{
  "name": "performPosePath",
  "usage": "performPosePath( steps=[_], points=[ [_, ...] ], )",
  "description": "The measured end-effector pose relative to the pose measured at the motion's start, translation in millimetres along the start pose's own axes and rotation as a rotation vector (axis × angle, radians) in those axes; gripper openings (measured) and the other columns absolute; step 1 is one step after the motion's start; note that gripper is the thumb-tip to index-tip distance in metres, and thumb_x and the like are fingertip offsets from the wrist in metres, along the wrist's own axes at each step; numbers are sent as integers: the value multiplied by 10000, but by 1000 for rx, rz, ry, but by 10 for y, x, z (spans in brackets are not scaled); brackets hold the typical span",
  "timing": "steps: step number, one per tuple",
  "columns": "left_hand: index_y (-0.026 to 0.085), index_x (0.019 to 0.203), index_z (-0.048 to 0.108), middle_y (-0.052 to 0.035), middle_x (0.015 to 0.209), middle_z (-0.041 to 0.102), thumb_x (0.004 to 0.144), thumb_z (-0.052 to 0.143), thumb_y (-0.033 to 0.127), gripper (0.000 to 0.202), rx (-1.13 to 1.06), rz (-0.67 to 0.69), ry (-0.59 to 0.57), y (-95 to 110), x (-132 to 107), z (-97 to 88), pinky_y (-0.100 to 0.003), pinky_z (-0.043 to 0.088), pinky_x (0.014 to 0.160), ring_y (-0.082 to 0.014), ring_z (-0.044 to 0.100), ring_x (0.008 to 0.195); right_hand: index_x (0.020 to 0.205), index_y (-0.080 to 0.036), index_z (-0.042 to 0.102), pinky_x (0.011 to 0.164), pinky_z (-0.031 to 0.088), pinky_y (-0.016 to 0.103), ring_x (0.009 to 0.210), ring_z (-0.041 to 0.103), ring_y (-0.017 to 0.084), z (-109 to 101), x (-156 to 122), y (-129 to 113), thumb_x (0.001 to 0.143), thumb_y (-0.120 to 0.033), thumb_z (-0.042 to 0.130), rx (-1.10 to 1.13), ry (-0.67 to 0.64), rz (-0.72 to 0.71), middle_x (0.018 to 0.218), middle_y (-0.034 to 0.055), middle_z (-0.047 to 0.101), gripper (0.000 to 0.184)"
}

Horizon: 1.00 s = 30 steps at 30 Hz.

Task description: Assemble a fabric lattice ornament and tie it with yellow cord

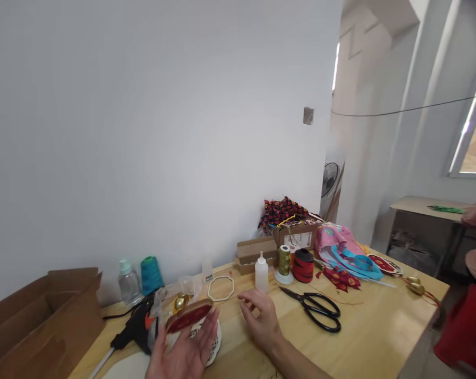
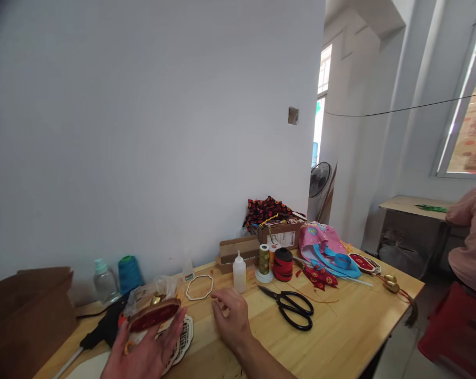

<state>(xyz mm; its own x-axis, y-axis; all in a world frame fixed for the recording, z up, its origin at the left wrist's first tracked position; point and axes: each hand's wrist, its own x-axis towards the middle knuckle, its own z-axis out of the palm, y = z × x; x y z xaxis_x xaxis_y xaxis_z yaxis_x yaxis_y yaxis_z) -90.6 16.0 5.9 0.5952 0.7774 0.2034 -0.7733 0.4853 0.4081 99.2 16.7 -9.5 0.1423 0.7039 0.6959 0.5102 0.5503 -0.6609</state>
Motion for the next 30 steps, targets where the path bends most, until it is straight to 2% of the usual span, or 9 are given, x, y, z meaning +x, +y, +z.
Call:
performPosePath(
  steps=[4,9,11,14,18,22,24,27,30],
  points=[
    [54,1032,622,-221,1077,602,762,361,578,645,48,-66,40,1,21,-17,-329,420,891,-269,519,1067,898,-203,636,594,463,247,716,567,154,22,3,-40,771,-215,518,44,-41,-4,814,45,659,174],
    [56,1049,612,-235,1067,604,755,465,492,546,110,-150,93,-80,40,-56,-364,419,883,-293,527,1056,967,-216,633,622,469,250,707,570,152,56,4,-165,742,-328,573,158,-88,-14,875,49,653,259],
    [65,1029,626,-234,1039,620,774,475,426,468,174,-186,158,-128,34,-41,-377,433,858,-294,550,1027,932,-217,655,617,457,255,680,562,155,59,3,-219,741,-343,571,230,-115,18,819,45,654,244],
    [91,997,645,-222,1009,639,785,473,389,404,294,-194,284,-199,13,5,-407,452,816,-304,578,983,754,-199,695,575,419,247,647,534,159,62,0,-265,718,-362,588,371,-144,135,681,34,625,198],
    [155,1018,631,-175,1033,644,767,520,366,346,394,-99,435,-248,2,69,-429,462,791,-303,599,944,586,-166,656,456,348,208,507,434,108,85,-5,-217,667,-421,623,550,-151,369,533,-9,513,270],
    [233,1102,563,-82,1044,658,721,607,196,386,452,42,543,-186,12,105,-347,490,772,-237,612,934,569,-144,618,371,293,181,376,334,57,107,-8,-142,672,-482,599,628,-204,489,447,-39,450,354],
    [213,1047,598,-60,998,680,674,646,139,383,538,100,600,-129,14,109,-300,509,734,-219,626,905,560,-141,607,355,291,172,359,334,49,108,-10,-131,674,-502,589,653,-220,527,448,-38,458,378],
    [183,893,667,-42,920,706,587,694,80,324,690,161,643,-66,11,123,-294,526,697,-224,646,841,582,-139,615,350,304,167,360,358,48,98,-12,-138,674,-513,581,668,-228,555,472,-28,486,387],
    [178,808,691,-39,842,721,532,732,114,287,798,199,676,-55,16,168,-292,540,654,-235,655,798,635,-135,646,363,328,173,373,383,54,77,1,-148,674,-512,580,658,-226,547,493,-16,515,385]
  ],
)
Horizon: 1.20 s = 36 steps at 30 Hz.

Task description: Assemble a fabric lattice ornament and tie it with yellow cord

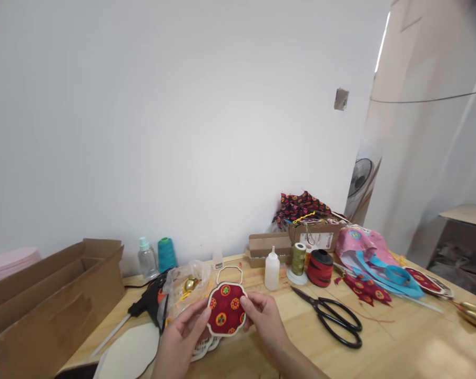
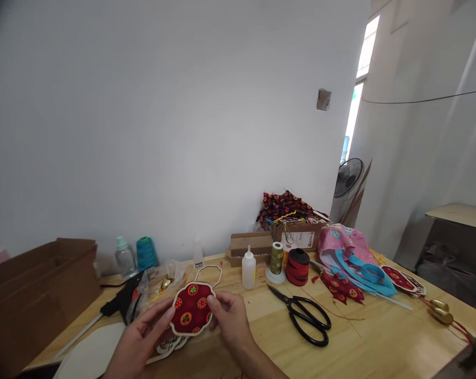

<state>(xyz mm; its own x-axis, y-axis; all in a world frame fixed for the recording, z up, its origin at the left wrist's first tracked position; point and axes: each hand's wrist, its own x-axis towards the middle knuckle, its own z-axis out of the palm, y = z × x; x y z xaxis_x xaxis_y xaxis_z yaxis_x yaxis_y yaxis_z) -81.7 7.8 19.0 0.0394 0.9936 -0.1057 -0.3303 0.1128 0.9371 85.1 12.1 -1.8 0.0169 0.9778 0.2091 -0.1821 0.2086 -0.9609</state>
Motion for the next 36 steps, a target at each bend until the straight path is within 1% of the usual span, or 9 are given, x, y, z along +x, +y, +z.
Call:
performPosePath(
  steps=[4,8,13,16,19,23,28,34,36],
  points=[
    [176,765,701,-46,799,726,504,758,276,285,71,46,13,16,-13,42,-264,547,593,-235,658,756,731,-137,685,388,348,185,409,395,64,-36,3,-53,697,-477,574,-40,13,-62,536,1,543,360],
    [175,777,698,-54,876,712,508,749,356,328,101,88,29,-32,-1,25,-281,540,676,-240,639,824,766,-175,706,449,371,200,496,449,93,-80,-36,-127,714,-369,602,-126,40,-189,598,10,557,226],
    [231,1051,579,-75,1085,629,629,663,415,467,-99,6,-21,-160,5,39,-333,468,835,-239,583,981,831,-204,686,521,435,217,641,556,143,-89,-118,-163,756,-200,569,-399,83,-522,701,41,619,139],
    [258,1200,439,-98,1071,622,622,671,419,644,-225,-100,-55,-215,-13,85,-394,446,845,-257,598,949,851,-199,671,531,463,220,667,576,148,-61,-140,-118,761,-150,553,-449,65,-629,738,53,618,156],
    [280,1279,325,-84,1059,622,659,662,352,709,-285,-92,-123,-189,-65,138,-383,428,859,-231,593,950,883,-209,656,477,452,201,612,570,127,-28,-155,-68,760,-130,554,-492,24,-729,759,55,611,178],
    [319,1286,310,-68,1075,623,719,608,306,641,-418,-71,-249,-89,-154,165,-383,418,857,-216,585,947,993,-255,605,531,472,230,641,573,138,-3,-198,-79,714,-277,651,-545,-33,-886,825,53,614,284],
    [287,1106,562,-73,1080,636,676,539,547,502,-649,-190,-397,-17,-197,67,-435,369,898,-256,556,1002,1161,-273,480,695,476,312,873,556,210,-26,-226,-144,683,-537,576,-602,-68,-905,994,82,578,555],
    [225,1065,609,-142,1012,660,597,506,665,650,-607,-271,-501,61,-248,8,-481,336,906,-310,549,1011,1329,-185,207,958,308,458,1150,410,311,-59,-206,-135,614,-670,525,-742,-131,-906,1269,153,435,921],
    [222,1081,598,-148,999,664,627,546,598,591,-547,-271,-493,35,-254,-13,-505,348,883,-327,549,1010,1338,-181,162,974,288,453,1149,418,309,-52,-205,-132,604,-683,523,-749,-170,-899,1265,147,449,960]
  ],
)
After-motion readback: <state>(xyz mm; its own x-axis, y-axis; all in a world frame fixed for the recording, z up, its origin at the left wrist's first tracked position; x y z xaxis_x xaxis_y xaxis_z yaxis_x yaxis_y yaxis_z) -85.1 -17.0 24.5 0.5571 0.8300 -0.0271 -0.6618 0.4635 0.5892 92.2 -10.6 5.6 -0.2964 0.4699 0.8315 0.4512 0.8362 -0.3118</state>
